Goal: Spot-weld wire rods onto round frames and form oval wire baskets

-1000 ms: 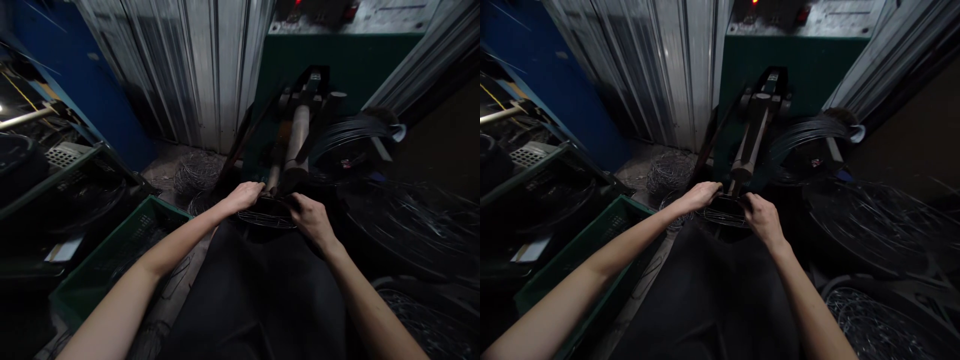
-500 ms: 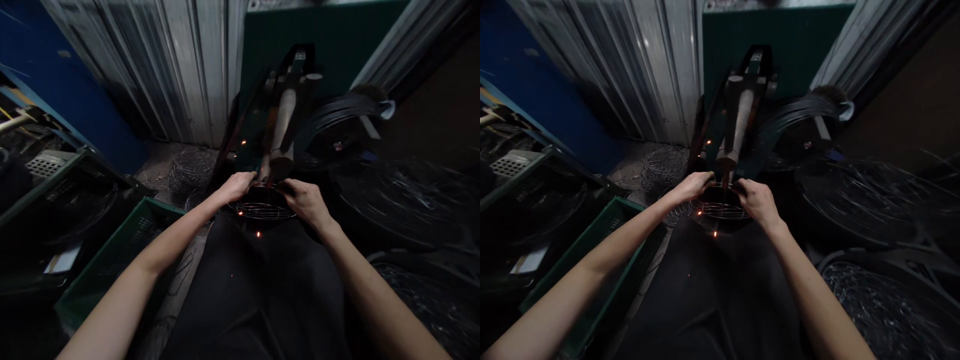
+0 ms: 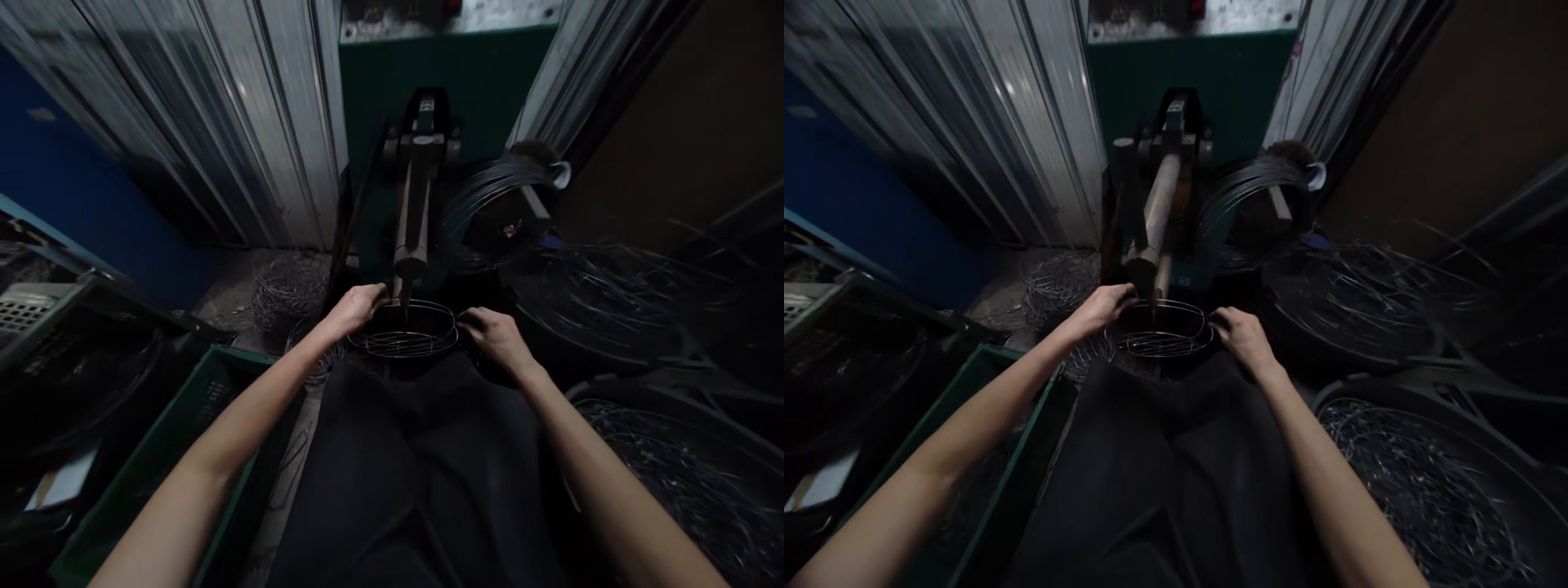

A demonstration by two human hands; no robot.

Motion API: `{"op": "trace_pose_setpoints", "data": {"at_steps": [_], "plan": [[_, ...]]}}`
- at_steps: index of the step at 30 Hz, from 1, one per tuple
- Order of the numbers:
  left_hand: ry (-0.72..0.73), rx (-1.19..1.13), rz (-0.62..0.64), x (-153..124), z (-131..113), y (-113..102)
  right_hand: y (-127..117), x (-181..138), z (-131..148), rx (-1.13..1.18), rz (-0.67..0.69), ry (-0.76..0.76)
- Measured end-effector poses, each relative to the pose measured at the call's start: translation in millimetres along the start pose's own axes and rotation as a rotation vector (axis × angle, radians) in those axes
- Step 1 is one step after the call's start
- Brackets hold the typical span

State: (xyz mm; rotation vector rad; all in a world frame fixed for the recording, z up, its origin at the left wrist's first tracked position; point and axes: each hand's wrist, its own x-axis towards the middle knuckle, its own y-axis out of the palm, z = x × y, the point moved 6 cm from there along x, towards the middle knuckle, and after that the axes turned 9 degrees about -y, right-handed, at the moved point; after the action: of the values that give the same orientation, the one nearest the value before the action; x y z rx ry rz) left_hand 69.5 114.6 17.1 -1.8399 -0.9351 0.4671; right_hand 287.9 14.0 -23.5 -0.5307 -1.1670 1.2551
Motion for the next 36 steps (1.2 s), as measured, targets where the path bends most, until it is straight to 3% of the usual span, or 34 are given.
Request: {"op": "trace_pose_setpoints", "data": {"at_steps": [6,9,12,14,18,24,29,36], "plan": [[-0.024,-0.088,0.016,-6.5,14.2,5.1,-20.5,-12.3,17.8,-0.179,-0.089,-0.07],[-0.073,-0.105,-0.117,-12.4,13.4,-5.3,-22.1,-16.5,35.1,-0.305,-0.081,-0.072],[-0.068,-0.093,-0.287,-19.9,-3.5,-20.5,-15.2,-12.9,55.0,-0.376,-0.046,-0.092],[-0.032,-0.041,-0.317,-23.4,-17.5,-23.8,-9.7,-7.2,66.9,-0.392,-0.025,-0.114],[0.003,0.051,-0.214,-23.8,-27.5,-13.6,3.6,6.5,85.3,-0.384,0.041,-0.154],[-0.144,0.013,0.224,-25.3,-7.9,15.8,19.8,12.3,100.0,-0.362,0.12,-0.166],[-0.181,0.069,0.153,-33.6,-9.5,11.1,19.7,8.7,98.8,-0.243,0.1,-0.167],[-0.128,0.129,0.053,-36.0,-19.3,9.3,11.3,14.9,92.4,-0.141,-0.01,-0.137]]}}
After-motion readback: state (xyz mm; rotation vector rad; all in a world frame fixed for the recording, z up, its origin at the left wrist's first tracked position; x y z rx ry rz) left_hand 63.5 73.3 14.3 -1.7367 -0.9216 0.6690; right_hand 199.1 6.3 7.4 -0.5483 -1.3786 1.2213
